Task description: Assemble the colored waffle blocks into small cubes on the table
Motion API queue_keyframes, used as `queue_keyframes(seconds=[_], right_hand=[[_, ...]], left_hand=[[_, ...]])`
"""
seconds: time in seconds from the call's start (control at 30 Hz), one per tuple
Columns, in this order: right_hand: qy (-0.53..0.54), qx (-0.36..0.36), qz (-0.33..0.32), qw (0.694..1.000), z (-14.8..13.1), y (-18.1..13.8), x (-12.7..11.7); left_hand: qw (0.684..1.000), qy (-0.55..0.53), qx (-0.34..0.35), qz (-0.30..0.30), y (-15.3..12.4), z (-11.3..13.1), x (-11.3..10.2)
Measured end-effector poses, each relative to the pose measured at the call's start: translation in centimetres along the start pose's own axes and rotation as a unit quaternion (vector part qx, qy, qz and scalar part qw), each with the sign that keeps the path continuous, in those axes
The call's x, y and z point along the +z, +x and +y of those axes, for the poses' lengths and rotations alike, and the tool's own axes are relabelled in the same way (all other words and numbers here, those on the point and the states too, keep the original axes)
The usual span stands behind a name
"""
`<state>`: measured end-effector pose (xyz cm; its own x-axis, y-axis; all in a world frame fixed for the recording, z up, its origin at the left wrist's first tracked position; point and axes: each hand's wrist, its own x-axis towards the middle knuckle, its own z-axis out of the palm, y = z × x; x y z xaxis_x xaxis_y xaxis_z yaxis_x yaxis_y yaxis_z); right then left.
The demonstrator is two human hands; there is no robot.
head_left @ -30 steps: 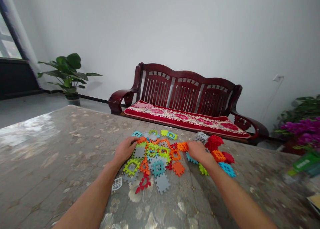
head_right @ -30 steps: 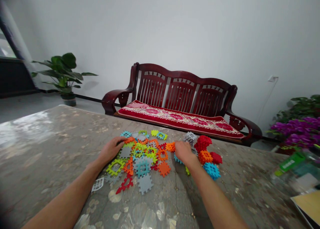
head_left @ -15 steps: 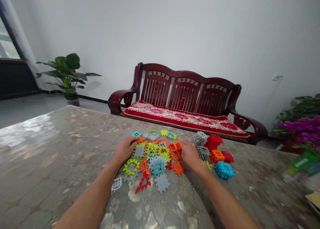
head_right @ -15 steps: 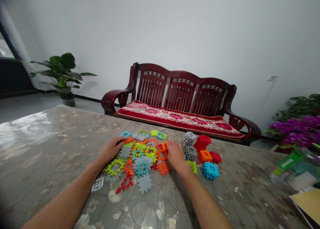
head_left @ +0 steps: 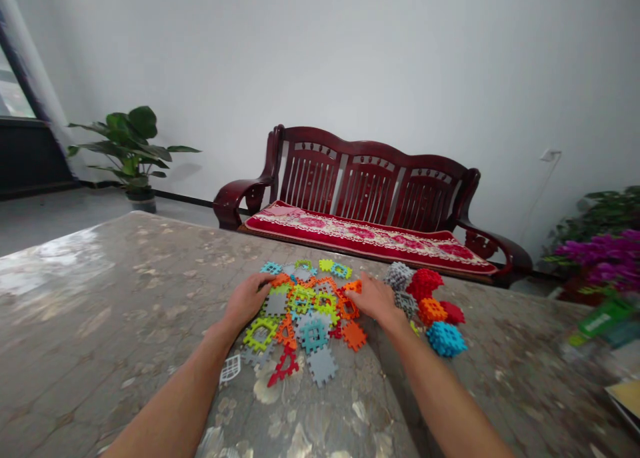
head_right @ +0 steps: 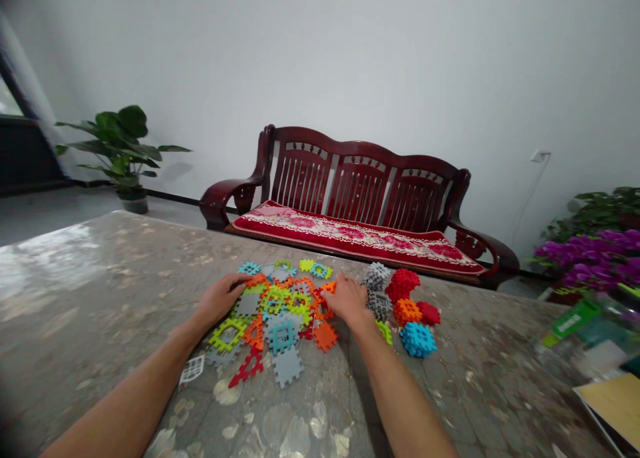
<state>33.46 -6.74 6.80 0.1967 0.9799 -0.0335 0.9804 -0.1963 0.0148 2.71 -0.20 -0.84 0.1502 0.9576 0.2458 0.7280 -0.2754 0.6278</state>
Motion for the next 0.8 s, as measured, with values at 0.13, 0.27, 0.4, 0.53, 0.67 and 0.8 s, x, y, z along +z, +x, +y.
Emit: queue_keyframes(seconds=[0.13, 0.27, 0.4, 0.53, 0.67, 0.8], right_hand=[[0.003, 0.011, 0.003, 1.0, -1.0, 0.5, 0.3], [0.001, 0.014, 0.025, 1.0, -1.1, 0.6, 0.6], [0.012, -0.005, 0.05, 0.999, -1.1, 0.4, 0.7], [0.076, -0.026, 0.078, 0.994, -0.8, 0.5, 1.0], [0.135, -0.031, 0.091, 0.986, -0.4, 1.0, 1.2], [0.286, -0.013, 0.089, 0.954, 0.4, 0.5, 0.5]], left_hand=[[1.0, 0.002, -0.002, -0.001, 0.0, 0.0, 0.0], [1.0, 0.002, 0.011, -0.006, 0.0, -0.2, 0.0], [1.0, 0.0, 0.004, -0.006, 0.0, -0.3, 0.0], [1.0, -0.002, 0.005, -0.009, 0.1, -0.2, 0.0], [1.0, 0.001, 0.006, -0.01, 0.1, -0.3, 0.0], [1.0, 0.002, 0.012, -0.007, 0.1, -0.4, 0.1]])
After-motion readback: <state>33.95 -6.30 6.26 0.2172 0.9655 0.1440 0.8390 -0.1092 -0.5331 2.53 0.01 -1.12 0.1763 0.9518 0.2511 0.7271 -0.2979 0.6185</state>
